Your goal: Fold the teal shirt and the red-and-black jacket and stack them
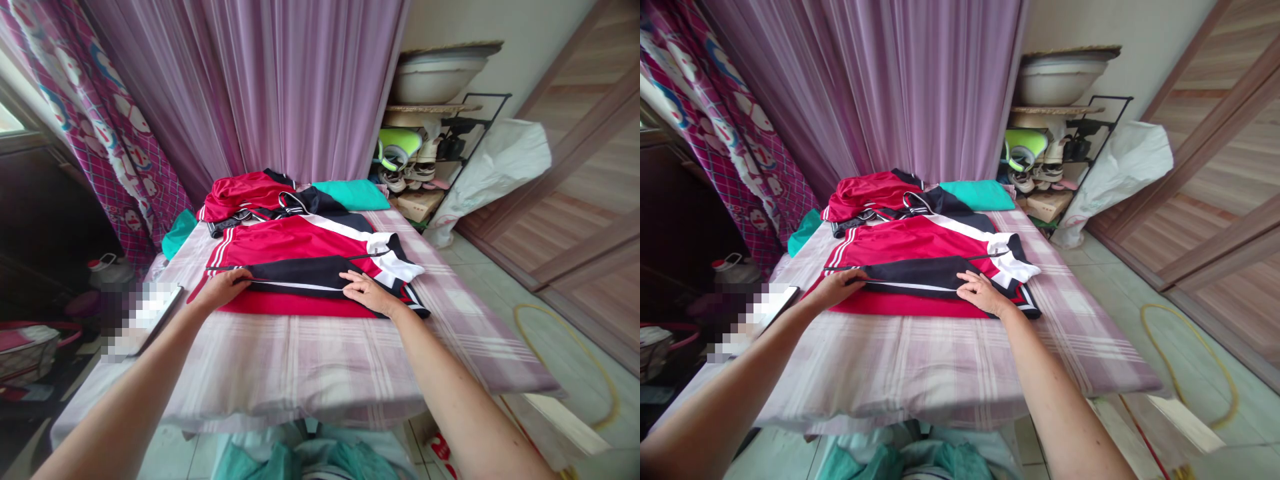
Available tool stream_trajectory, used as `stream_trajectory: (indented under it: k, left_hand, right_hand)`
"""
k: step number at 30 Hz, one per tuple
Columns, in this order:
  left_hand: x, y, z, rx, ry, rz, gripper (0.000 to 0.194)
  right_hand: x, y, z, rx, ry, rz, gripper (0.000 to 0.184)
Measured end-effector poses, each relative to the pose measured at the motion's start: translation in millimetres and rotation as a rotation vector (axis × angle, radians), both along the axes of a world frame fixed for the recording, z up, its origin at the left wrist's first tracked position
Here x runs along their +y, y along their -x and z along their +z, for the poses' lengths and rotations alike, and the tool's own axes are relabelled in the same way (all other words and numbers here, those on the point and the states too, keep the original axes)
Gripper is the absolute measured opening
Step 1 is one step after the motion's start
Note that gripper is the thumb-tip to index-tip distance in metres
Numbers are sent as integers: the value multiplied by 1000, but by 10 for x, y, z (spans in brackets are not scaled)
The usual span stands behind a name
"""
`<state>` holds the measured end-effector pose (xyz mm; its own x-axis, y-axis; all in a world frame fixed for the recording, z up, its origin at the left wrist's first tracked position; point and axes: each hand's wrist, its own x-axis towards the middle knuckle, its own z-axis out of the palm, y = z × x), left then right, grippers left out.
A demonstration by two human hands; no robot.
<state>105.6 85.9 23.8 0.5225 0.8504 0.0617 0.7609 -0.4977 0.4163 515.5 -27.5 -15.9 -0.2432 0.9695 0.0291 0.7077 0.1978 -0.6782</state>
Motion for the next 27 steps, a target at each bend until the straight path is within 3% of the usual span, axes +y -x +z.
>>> stream_trajectory:
  k: [8, 12, 15, 18, 21, 24, 27]
  left_hand:
    - [-139, 281, 6, 96, -49, -235, 37]
    - [-201, 175, 143, 151, -38, -138, 46]
    - [-172, -66, 168, 170, -175, -24, 53]
    - [-147, -334, 29, 271, -271, 104, 56]
    - [-158, -477, -161, 376, -237, 166, 64]
    - [-173, -475, -264, 394, -254, 157, 65]
    - [-168, -429, -288, 382, -269, 148, 63]
  right_hand:
    - [-13, 32, 39, -62, 9, -7, 41]
    - [-16, 89, 114, -122, -9, -18, 33]
    - [30, 281, 240, -200, -80, -92, 28]
    - [131, 642, 373, -290, -162, -176, 32]
    - [268, 1039, 418, -356, -167, -123, 46]
    - [402, 1295, 356, -416, -105, -74, 56]
    - [489, 1318, 249, -456, -36, -85, 60]
